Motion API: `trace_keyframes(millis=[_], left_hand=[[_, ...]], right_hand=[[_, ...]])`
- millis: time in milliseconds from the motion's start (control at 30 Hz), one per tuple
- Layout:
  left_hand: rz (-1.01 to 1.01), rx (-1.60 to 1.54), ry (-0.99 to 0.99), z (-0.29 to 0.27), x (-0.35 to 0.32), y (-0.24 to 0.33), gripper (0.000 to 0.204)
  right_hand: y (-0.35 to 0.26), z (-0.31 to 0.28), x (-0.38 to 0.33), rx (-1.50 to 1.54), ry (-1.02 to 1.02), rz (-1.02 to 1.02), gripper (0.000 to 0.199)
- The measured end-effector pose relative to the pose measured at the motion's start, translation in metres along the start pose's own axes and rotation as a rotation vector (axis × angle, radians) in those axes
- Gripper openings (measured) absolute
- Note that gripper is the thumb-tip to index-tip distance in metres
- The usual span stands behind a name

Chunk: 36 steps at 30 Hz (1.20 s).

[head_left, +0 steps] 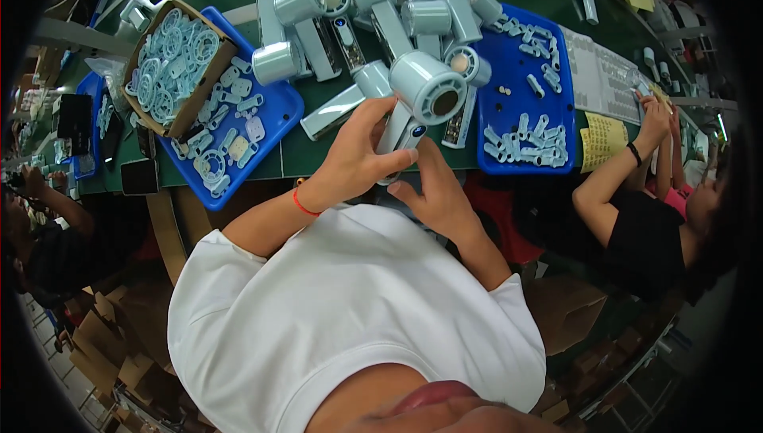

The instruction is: Assembling components of hair dryers on a factory production line.

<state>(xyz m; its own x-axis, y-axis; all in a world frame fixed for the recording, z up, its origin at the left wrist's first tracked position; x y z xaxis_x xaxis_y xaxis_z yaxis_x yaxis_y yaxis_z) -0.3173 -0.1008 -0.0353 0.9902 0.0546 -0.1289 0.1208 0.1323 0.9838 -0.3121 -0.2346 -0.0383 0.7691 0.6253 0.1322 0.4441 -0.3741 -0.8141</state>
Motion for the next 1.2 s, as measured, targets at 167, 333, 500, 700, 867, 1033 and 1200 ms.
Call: trace_keyframes(millis=[167,333,500,700,867,1033,1200], left_hand=[[0.456,0.644,0.187,-0.066,0.092,0.084,0.061],[0.076,1.19,0.327,-0.188,0.269,0.097,0.051],[1.144,1.523,0.81,-0.184,0.341,0.07,0.044],[0.042,1.115,-0.244,-0.032,0.416,0.049,0.056],[-0.293,1.052,-0.312,-0.007,0.423,0.019,0.06],[-0.159,0.75,-0.197,-0.044,0.411,0.041,0.04],[-0.023,0.854,-0.115,-0.111,0.282,0.135,0.045]], right_hand=[[-0.005,-0.043,0.013,0.166,0.2,-0.08,0.036],[0.014,-0.058,0.008,0.171,0.177,-0.025,0.031],[0.036,-0.071,0.007,0.139,0.238,0.088,0.027],[0.053,-0.099,0.034,0.136,0.293,0.129,0.019],[0.09,-0.165,0.135,0.14,0.352,0.147,0.016],[0.197,-0.208,0.29,-0.234,0.37,0.092,0.028],[0.263,-0.208,0.4,-1.202,0.286,-0.16,0.059]])
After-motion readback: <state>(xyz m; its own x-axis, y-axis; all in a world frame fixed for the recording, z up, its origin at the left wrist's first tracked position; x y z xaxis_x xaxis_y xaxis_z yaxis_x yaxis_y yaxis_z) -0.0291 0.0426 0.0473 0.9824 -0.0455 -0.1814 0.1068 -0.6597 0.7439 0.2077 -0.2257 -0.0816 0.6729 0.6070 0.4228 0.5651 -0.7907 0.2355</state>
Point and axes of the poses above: each hand's wrist, its own x-axis towards the middle knuckle, its own z-axis out of the palm, y = z × x, the point moved 5 cm from there along x, towards the middle knuckle, and after that the axes turned 7 degrees about y, right-handed, at the moved point
